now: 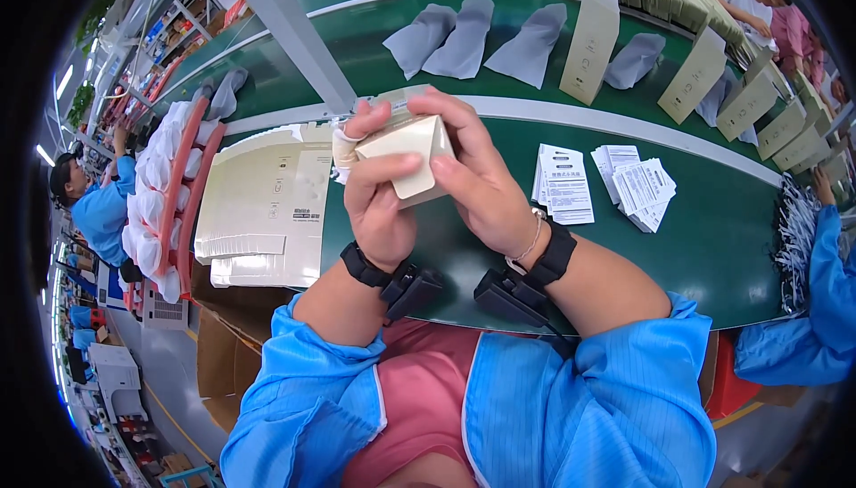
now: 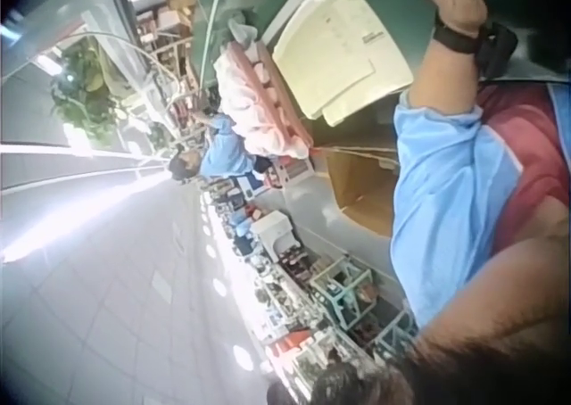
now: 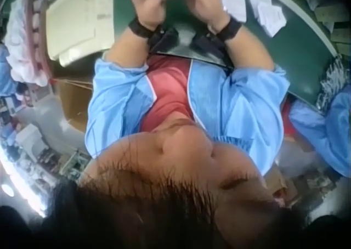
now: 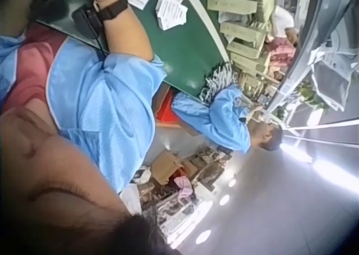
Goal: Folding and assembling small cardboard product boxes at a manual assembly station.
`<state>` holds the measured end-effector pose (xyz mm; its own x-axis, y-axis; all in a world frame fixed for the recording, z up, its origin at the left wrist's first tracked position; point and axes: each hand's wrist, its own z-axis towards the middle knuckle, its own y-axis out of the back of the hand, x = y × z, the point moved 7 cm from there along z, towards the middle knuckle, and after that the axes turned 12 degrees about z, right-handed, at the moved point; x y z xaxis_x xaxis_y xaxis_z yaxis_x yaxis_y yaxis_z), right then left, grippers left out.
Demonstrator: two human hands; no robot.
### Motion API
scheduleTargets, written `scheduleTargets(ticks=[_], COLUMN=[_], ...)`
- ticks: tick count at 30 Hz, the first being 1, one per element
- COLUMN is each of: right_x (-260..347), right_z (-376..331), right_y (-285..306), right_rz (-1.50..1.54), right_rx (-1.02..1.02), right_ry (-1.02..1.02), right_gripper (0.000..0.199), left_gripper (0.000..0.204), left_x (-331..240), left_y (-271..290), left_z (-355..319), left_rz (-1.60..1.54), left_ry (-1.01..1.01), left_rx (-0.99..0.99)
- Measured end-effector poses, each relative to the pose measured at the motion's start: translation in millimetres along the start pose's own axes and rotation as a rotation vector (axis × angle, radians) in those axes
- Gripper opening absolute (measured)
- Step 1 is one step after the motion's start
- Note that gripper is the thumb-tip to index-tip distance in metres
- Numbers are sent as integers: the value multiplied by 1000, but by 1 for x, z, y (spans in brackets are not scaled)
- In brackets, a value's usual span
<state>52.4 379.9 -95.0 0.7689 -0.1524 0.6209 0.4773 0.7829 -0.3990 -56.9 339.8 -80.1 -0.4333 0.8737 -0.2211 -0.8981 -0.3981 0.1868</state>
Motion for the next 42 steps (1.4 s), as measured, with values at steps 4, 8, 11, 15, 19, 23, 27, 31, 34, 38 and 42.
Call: scheduleTargets(ticks=[4,8,11,15,19,23,27,31,34,38,42], right_x=[-5,-4,1,4,6,22,51,52,56,69,132], right_z=[-2,-3,-3,-2,-5,-10,-36,-70,-84,-62,-29], right_y=[4,9,14,13,15,22,43,91,122,113,67], right_rz=[-89,-240,-424,-753,-928,-1111,-1413,-1450,-1333,-1291,-1363], right_rx=[-17,-93,-77,93,233,273,269,280,265,190,35], right_ry=[56,162,240,289,190,67,-214,-537,-624,-483,324], right_gripper=[47,37,35,37,40,53,66,57,48,35,23], left_gripper=[30,31,33,37,41,48,54,54,79,83,84], left_x=[5,8,6,37,64,79,83,93,103,108,90], left_y=[-4,-9,-14,-23,-51,-44,-29,-28,-32,-25,-26], left_z=[-6,-10,-3,-17,-44,-47,-37,-48,-53,-52,-37], left_rz=[52,93,-185,-925,-1182,-1003,-922,-815,-866,-762,-592], left_ry=[-15,90,321,833,1207,1257,1203,1294,1263,1213,1017], left_rx=[37,-16,-181,-359,-84,-32,-120,-203,-207,-253,-80])
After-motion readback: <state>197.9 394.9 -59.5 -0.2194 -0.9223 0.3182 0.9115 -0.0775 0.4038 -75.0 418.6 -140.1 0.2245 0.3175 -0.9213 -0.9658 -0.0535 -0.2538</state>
